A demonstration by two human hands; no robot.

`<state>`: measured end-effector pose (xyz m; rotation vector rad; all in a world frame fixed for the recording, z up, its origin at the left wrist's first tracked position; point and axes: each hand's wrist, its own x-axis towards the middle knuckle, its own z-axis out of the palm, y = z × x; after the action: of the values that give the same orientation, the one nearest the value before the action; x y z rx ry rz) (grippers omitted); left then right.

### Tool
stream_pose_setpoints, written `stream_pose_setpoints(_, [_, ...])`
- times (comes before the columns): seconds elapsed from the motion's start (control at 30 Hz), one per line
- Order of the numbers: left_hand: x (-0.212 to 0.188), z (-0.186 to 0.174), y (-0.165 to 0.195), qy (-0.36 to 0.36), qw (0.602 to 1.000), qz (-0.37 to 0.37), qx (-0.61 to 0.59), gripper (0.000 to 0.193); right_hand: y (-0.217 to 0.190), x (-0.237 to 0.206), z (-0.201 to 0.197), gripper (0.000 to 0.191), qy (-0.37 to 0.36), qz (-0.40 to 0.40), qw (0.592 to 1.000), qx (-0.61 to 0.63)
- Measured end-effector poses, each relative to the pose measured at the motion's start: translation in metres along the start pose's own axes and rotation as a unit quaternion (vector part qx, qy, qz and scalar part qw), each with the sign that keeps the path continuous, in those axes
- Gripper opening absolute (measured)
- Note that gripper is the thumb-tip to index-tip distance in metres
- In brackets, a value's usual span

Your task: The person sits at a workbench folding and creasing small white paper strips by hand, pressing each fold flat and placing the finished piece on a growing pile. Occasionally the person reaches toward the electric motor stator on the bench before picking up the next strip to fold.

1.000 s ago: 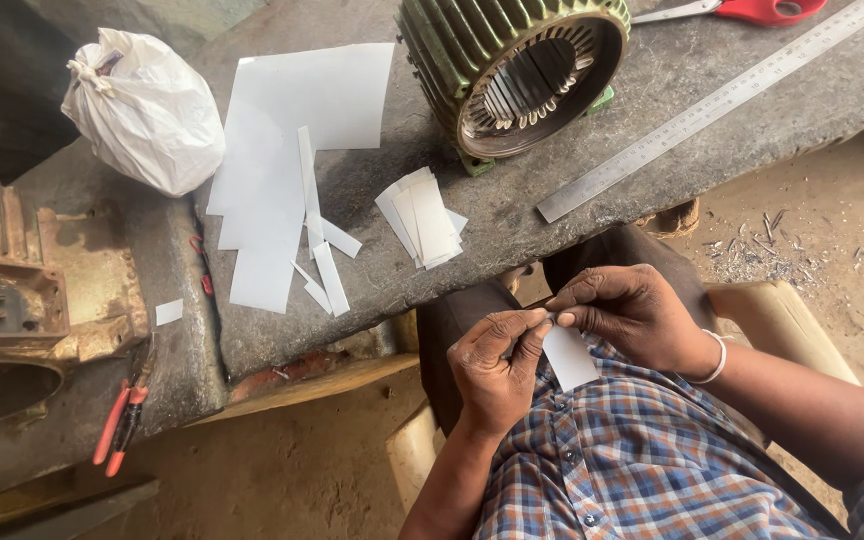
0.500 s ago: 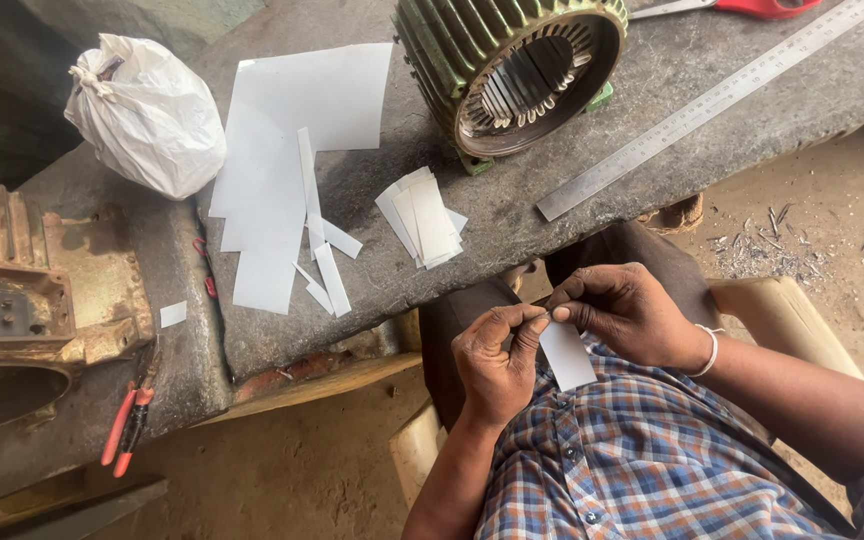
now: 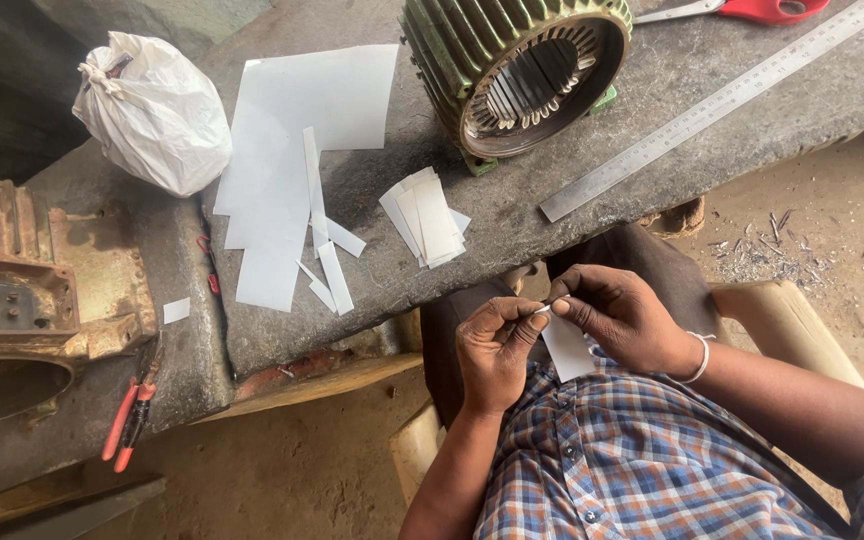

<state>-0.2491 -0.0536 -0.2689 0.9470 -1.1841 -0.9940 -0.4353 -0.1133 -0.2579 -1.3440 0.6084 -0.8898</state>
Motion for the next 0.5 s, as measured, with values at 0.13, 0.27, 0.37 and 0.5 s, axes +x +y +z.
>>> stream_pose_setpoints(0.13, [-0.001, -0.003, -0.009, -0.002, 0.996, -0.059, -0.071, 0.008, 0.002, 0.004, -0.006, 0.024, -0.054, 0.041, 0.995, 0.075])
stream_pose_setpoints(0.27, [-0.002, -0.004, -0.014, 0.007, 0.993, -0.073, -0.09, 0.008, 0.008, 0.004, -0.01, 0.026, -0.078, 0.086, 0.985, 0.125])
stream_pose_setpoints(0.37, [-0.005, -0.006, -0.013, -0.046, 0.986, -0.065, -0.146, 0.007, 0.014, 0.006, -0.01, 0.025, -0.092, 0.111, 0.975, 0.166])
stream_pose_setpoints(0.5, [-0.003, -0.01, -0.012, -0.042, 0.981, -0.107, -0.154, 0.007, 0.018, 0.006, -0.011, 0.027, -0.105, 0.126, 0.967, 0.196])
